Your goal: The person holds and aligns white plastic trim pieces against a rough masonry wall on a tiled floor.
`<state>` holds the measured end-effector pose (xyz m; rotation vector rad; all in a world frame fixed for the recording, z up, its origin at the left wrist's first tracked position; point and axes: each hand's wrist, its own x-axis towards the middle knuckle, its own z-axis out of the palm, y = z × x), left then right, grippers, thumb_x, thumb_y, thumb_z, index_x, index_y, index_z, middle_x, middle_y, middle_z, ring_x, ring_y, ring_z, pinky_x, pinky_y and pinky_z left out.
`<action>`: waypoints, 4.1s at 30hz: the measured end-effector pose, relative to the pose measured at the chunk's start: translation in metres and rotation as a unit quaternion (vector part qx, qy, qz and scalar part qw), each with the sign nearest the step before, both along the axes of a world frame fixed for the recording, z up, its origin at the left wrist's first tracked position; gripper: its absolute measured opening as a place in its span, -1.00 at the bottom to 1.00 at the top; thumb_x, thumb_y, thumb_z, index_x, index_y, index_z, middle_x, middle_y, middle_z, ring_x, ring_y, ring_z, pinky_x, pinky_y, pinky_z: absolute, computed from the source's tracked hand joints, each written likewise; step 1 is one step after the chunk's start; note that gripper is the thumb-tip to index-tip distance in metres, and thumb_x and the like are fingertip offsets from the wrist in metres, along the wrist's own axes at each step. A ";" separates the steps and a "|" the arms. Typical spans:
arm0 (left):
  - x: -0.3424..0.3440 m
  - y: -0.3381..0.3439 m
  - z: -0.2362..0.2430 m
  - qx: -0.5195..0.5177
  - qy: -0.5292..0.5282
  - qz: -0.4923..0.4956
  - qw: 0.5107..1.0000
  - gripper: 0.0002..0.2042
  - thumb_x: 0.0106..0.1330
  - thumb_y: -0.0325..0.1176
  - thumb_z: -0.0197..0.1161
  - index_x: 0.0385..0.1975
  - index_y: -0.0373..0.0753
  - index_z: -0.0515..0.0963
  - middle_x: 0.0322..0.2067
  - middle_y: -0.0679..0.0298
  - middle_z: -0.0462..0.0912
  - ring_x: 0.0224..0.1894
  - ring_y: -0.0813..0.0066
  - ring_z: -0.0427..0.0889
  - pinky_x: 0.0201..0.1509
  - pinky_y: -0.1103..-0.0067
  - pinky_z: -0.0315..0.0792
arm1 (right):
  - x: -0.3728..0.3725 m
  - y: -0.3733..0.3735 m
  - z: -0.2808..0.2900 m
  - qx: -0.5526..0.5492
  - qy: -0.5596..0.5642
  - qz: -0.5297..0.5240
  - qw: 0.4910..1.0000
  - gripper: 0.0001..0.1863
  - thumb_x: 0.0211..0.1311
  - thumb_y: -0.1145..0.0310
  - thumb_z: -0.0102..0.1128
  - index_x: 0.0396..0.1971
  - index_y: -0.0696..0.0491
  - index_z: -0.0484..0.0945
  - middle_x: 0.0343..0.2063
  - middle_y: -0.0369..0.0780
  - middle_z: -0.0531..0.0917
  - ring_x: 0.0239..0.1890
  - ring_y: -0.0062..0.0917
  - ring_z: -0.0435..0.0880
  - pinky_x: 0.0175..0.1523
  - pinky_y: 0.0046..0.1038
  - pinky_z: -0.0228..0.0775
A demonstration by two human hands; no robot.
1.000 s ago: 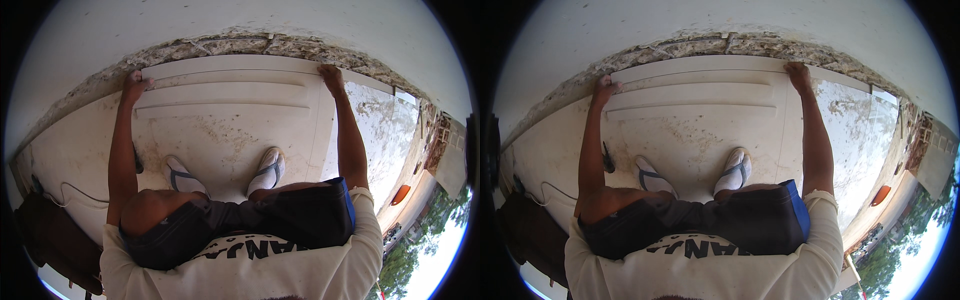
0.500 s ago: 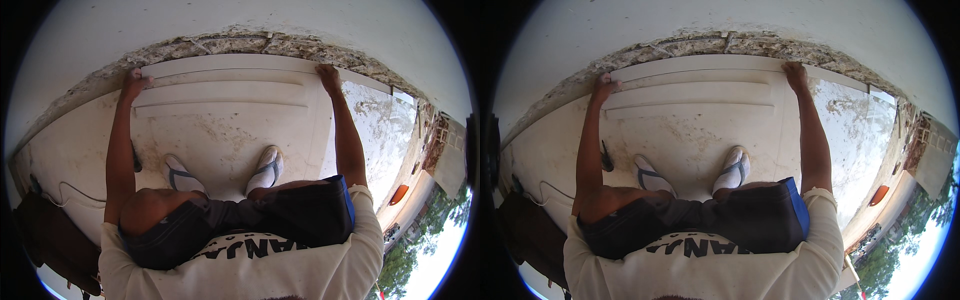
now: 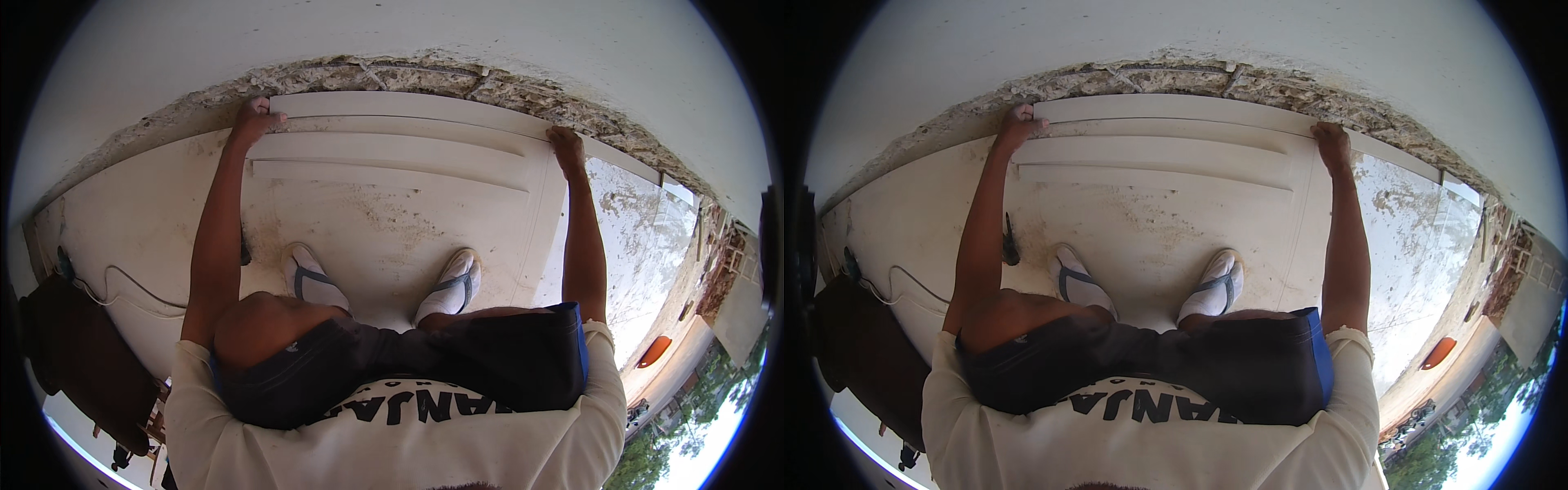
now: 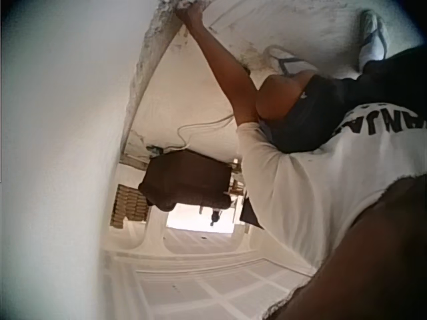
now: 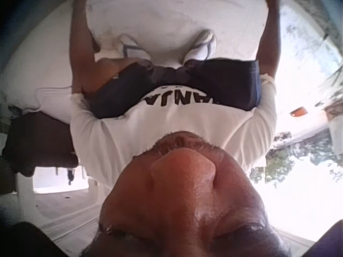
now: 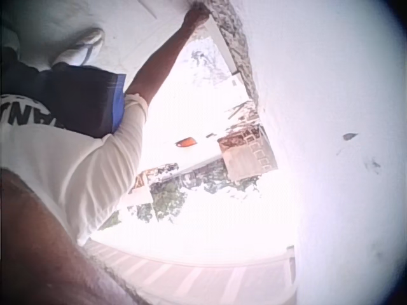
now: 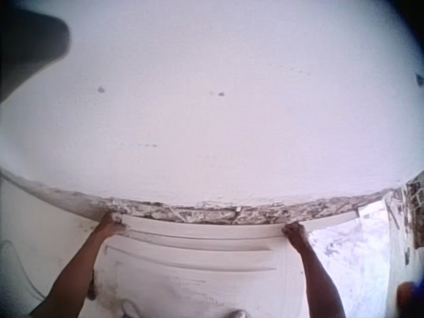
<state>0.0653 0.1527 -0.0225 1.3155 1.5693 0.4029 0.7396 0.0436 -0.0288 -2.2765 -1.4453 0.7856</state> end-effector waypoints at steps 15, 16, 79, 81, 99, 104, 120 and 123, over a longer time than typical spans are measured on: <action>-0.012 -0.002 0.012 -0.047 0.006 0.032 0.998 -0.74 0.10 -0.33 0.35 -0.27 -0.33 0.57 -0.52 0.34 0.56 -0.51 0.65 0.45 -0.45 0.64 0.33 | -0.014 0.006 0.015 -0.048 0.087 -0.059 0.993 -0.68 0.14 0.24 0.20 -0.20 0.15 0.62 -0.51 -0.33 0.61 -0.51 -0.67 0.46 -0.37 -0.57 0.32; -0.013 -0.001 0.012 -0.055 0.004 0.045 0.997 -0.75 0.12 -0.33 0.33 -0.27 -0.33 0.57 -0.55 0.36 0.54 -0.55 0.66 0.42 -0.50 0.64 0.30 | -0.010 0.006 0.013 -0.047 0.092 -0.056 0.993 -0.66 0.13 0.23 0.21 -0.18 0.15 0.62 -0.49 -0.31 0.62 -0.50 -0.66 0.48 -0.36 -0.56 0.35; -0.008 -0.014 0.021 0.073 0.161 -0.046 0.983 -0.70 0.17 -0.21 0.21 -0.25 -0.32 0.62 -0.46 0.15 0.65 -0.39 0.39 0.60 -0.22 0.49 0.44 | -0.006 0.005 0.005 -0.029 0.112 -0.052 0.992 -0.66 0.15 0.27 0.21 -0.15 0.17 0.60 -0.56 -0.36 0.55 -0.55 -0.71 0.41 -0.40 -0.58 0.29; -0.006 -0.010 0.020 0.061 0.169 -0.053 0.982 -0.71 0.18 -0.21 0.21 -0.25 -0.30 0.63 -0.48 0.14 0.64 -0.42 0.38 0.60 -0.22 0.49 0.44 | -0.004 0.003 0.004 -0.035 0.125 -0.054 0.990 -0.66 0.15 0.27 0.21 -0.13 0.17 0.59 -0.56 -0.36 0.55 -0.54 -0.71 0.41 -0.40 -0.58 0.29; -0.012 0.000 0.020 -0.025 0.141 -0.031 0.989 -0.72 0.05 -0.27 0.36 -0.32 -0.35 0.63 -0.43 0.19 0.66 -0.40 0.52 0.58 -0.27 0.55 0.44 | -0.007 0.003 0.004 -0.009 0.131 -0.043 0.990 -0.68 0.15 0.26 0.21 -0.17 0.15 0.61 -0.54 -0.37 0.56 -0.53 -0.71 0.42 -0.40 -0.57 0.30; -0.012 0.002 0.015 -0.024 0.115 -0.031 0.993 -0.75 0.04 -0.31 0.36 -0.35 -0.34 0.62 -0.47 0.24 0.64 -0.43 0.54 0.55 -0.34 0.56 0.42 | 0.000 0.004 0.004 -0.027 0.129 -0.043 0.990 -0.71 0.13 0.25 0.22 -0.23 0.13 0.63 -0.58 -0.38 0.52 -0.54 -0.71 0.40 -0.43 -0.56 0.27; -0.024 0.001 0.006 -0.013 0.084 -0.065 0.994 -0.78 0.09 -0.37 0.31 -0.31 -0.33 0.59 -0.45 0.28 0.62 -0.41 0.57 0.53 -0.32 0.59 0.41 | -0.010 0.006 0.009 -0.030 0.143 -0.085 0.986 -0.73 0.13 0.27 0.22 -0.25 0.14 0.63 -0.56 -0.40 0.51 -0.53 -0.72 0.36 -0.40 -0.58 0.24; -0.024 0.002 0.003 -0.016 0.095 -0.064 0.993 -0.79 0.09 -0.38 0.30 -0.30 -0.35 0.59 -0.46 0.28 0.62 -0.42 0.57 0.53 -0.32 0.59 0.41 | -0.009 0.007 0.008 -0.018 0.150 -0.073 0.986 -0.70 0.12 0.25 0.23 -0.24 0.15 0.63 -0.55 -0.40 0.53 -0.54 -0.71 0.37 -0.40 -0.57 0.25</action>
